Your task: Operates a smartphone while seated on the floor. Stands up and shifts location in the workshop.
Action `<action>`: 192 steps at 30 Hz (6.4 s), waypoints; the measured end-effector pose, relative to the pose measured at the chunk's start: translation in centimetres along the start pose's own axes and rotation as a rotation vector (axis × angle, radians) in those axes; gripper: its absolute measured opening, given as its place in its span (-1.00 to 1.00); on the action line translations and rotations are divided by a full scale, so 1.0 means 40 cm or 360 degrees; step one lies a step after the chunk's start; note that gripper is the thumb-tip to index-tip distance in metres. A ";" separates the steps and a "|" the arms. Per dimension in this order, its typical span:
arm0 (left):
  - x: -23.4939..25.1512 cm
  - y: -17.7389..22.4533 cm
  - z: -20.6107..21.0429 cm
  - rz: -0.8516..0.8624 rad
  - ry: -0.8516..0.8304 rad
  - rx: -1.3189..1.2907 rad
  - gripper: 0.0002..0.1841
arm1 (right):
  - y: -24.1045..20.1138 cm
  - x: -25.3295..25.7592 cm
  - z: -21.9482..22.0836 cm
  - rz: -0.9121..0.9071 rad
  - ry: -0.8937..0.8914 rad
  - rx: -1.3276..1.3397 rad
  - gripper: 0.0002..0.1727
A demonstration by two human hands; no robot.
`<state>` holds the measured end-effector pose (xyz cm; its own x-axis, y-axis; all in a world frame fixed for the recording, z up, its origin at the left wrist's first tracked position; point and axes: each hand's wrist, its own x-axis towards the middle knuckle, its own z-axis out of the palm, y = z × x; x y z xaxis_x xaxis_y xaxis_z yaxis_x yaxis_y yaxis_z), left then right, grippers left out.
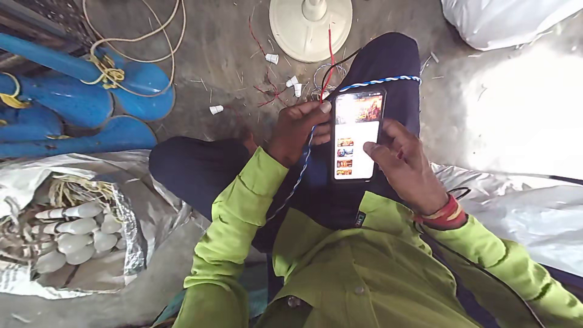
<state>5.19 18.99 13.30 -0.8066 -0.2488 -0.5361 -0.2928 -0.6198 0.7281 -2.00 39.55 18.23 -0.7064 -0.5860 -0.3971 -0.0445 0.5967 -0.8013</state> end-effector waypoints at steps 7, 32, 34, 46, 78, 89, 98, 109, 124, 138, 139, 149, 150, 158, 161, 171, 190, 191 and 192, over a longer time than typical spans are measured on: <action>0.005 -0.003 -0.005 -0.0030 0.0012 0.0010 -0.76 | -0.015 0.000 -0.007 0.0183 -0.0057 0.0473 -0.63; 0.048 -0.018 0.029 -0.0143 0.0045 0.0029 -0.81 | 0.064 0.062 -0.041 0.0087 -0.0350 0.0806 -0.35; 0.050 -0.026 0.027 -0.0147 0.0105 0.0031 -0.81 | 0.080 0.070 -0.041 0.0100 -0.0411 0.0880 -0.36; 0.069 -0.042 -0.009 -0.0172 0.0237 -0.0016 -0.79 | 0.094 0.113 -0.019 0.0064 -0.0625 0.1126 -0.21; 0.062 -0.037 0.027 -0.0050 0.0154 -0.0299 -0.77 | 0.096 0.060 -0.054 -0.0093 -0.0786 0.1370 -0.05; 0.059 -0.037 0.031 0.0003 0.0124 -0.0285 -0.80 | 0.089 0.035 -0.029 0.0021 -0.0735 0.1123 0.43; 0.054 -0.032 0.030 -0.0030 0.0158 -0.0263 -0.78 | 0.077 0.033 -0.028 0.0247 -0.0601 0.1182 -0.38; 0.053 -0.027 0.023 -0.0011 0.0196 -0.0262 -0.82 | 0.066 0.027 0.005 0.0164 -0.0348 0.1117 -0.49; 0.053 -0.039 0.010 -0.0005 0.0202 -0.0320 -0.78 | 0.070 0.031 0.050 -0.0036 -0.0115 0.0737 -0.42; 0.052 -0.032 0.014 -0.0042 0.0224 -0.0305 -0.79 | 0.084 0.026 0.028 -0.0136 -0.0292 0.0849 -0.24; 0.051 -0.032 0.014 -0.0042 0.0223 -0.0312 -0.79 | 0.085 0.026 0.028 -0.0130 -0.0289 0.0851 -0.24; 0.050 -0.033 0.015 -0.0029 0.0196 -0.0313 -0.80 | 0.068 0.037 0.050 -0.0018 -0.0099 0.0784 -0.41; 0.050 -0.034 0.014 -0.0023 0.0189 -0.0303 -0.79 | 0.069 0.040 0.049 -0.0004 -0.0096 0.0804 -0.44; 0.047 -0.030 0.015 -0.0032 0.0202 -0.0285 -0.78 | 0.077 0.035 0.040 0.0035 -0.0131 0.0816 -0.49; 0.049 -0.032 0.013 -0.0033 0.0201 -0.0277 -0.79 | 0.084 0.016 0.034 -0.0022 -0.0199 0.0786 -0.46; 0.048 -0.030 0.018 -0.0035 0.0228 -0.0276 -0.77 | 0.075 0.034 0.042 -0.0003 -0.0136 0.0827 -0.48; 0.051 -0.034 0.013 -0.0030 0.0209 -0.0279 -0.76 | 0.085 0.019 0.031 -0.0107 -0.0270 0.0783 -0.27; 0.051 -0.034 0.013 -0.0033 0.0209 -0.0282 -0.75 | 0.086 0.018 0.030 -0.0113 -0.0277 0.0788 -0.26; 0.052 -0.033 0.013 -0.0036 0.0211 -0.0283 -0.74 | 0.086 0.018 0.029 -0.0115 -0.0281 0.0794 -0.26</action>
<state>3.65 19.68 11.45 -0.7231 -0.3218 -0.6113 -0.2052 -0.7449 0.6349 -1.84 40.53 14.65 -0.5823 -0.7250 -0.3678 0.2831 0.2433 -0.9277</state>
